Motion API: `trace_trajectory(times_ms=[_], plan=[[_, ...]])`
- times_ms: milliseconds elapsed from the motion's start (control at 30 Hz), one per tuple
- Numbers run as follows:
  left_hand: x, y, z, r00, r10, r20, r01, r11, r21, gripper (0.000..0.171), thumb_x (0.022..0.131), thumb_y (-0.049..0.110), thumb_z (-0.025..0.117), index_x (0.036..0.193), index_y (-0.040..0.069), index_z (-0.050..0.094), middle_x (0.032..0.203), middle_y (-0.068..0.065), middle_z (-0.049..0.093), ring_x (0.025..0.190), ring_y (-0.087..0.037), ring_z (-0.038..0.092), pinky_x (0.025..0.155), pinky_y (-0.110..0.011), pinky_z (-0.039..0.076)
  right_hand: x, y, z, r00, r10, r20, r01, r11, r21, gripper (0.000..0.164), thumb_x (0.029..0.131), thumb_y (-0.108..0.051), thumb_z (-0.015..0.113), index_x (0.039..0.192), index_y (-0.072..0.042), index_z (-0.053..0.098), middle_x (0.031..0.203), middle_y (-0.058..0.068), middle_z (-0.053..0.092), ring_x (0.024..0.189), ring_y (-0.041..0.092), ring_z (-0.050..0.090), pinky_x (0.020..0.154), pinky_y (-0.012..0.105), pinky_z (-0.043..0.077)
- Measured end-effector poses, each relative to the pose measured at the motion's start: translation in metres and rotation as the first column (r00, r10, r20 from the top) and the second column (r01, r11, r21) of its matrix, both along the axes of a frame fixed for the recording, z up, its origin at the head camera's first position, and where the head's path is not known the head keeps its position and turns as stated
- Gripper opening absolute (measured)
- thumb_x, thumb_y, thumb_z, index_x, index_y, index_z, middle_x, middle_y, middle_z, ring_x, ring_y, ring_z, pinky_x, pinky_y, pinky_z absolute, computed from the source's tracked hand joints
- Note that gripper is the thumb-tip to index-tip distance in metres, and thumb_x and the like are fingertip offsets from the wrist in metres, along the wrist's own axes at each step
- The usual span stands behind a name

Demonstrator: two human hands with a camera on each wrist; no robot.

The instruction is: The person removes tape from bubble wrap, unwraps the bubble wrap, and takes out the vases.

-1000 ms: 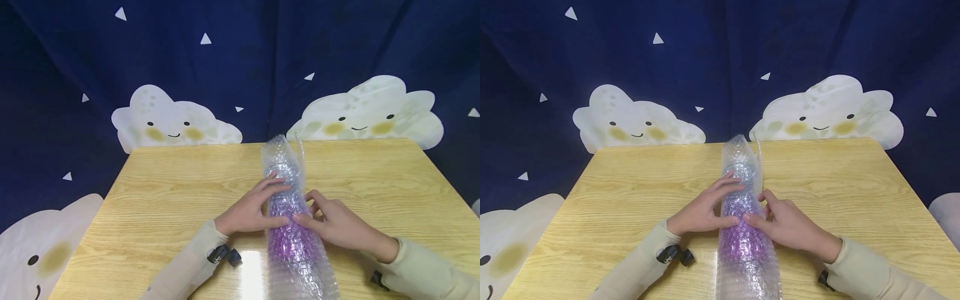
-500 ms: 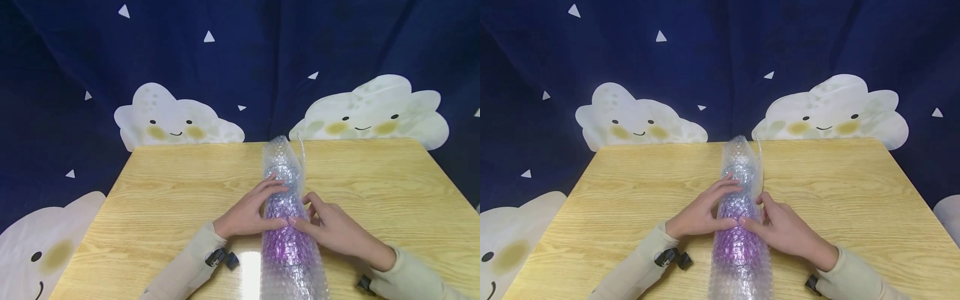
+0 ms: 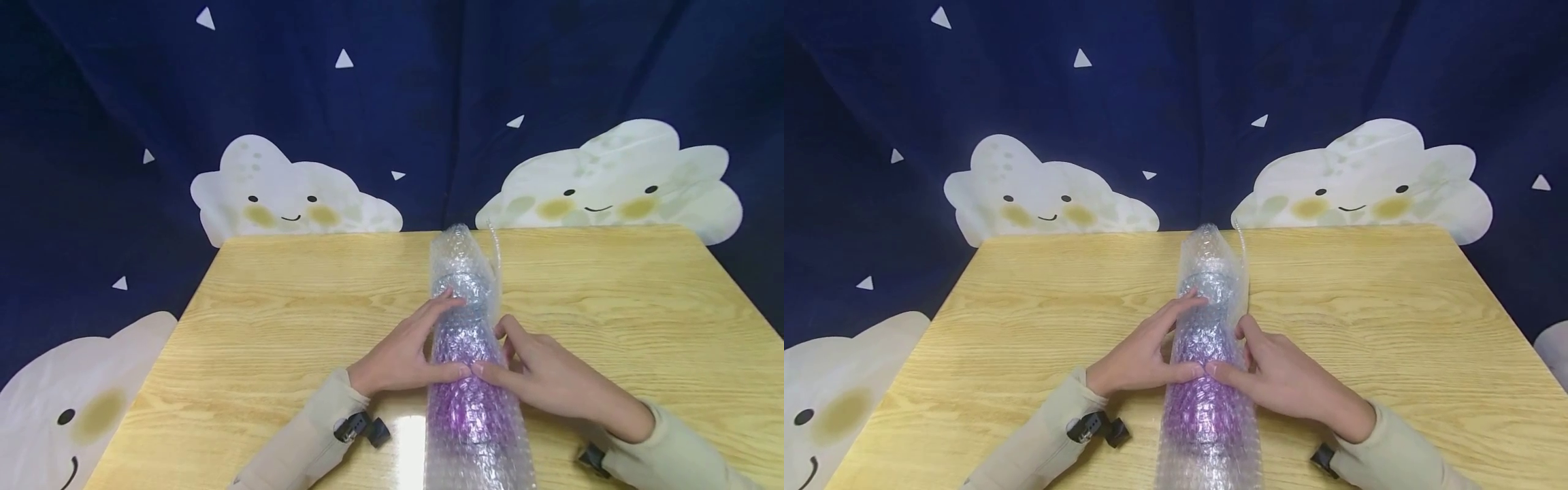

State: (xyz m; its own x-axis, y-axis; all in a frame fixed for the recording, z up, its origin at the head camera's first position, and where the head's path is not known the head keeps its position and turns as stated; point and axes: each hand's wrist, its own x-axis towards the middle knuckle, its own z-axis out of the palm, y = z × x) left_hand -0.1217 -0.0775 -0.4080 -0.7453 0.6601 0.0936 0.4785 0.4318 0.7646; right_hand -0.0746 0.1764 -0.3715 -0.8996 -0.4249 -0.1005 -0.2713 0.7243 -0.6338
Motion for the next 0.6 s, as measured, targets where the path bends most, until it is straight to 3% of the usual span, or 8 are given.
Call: trace_trajectory(times_ms=[167, 600], plan=[[0.0017, 0.0002, -0.0009, 1.0, 0.009, -0.001, -0.009, 1.0, 0.017, 0.098, 0.086, 0.048, 0.079, 0.164, 0.035, 0.021, 0.175, 0.009, 0.011, 0.162, -0.021, 0.022, 0.127, -0.06, 0.03, -0.0002, 0.0007, 0.001, 0.999, -0.005, 0.033, 0.004, 1.0, 0.008, 0.042, 0.096, -0.055, 0.065, 0.109, -0.019, 0.048, 0.067, -0.009, 0.053, 0.053, 0.003, 0.045, 0.048, 0.022, 0.04], [0.0018, 0.0012, -0.0015, 1.0, -0.001, -0.004, 0.001, 1.0, -0.009, 0.099, 0.086, 0.048, 0.08, 0.164, 0.033, 0.021, 0.175, 0.009, 0.009, 0.161, -0.024, 0.025, 0.125, -0.061, 0.032, -0.0018, 0.0033, -0.0015, 0.998, 0.004, 0.055, -0.003, 1.0, -0.012, 0.042, 0.096, -0.054, 0.066, 0.109, -0.019, 0.047, 0.067, -0.008, 0.052, 0.053, 0.002, 0.043, 0.047, 0.022, 0.037]])
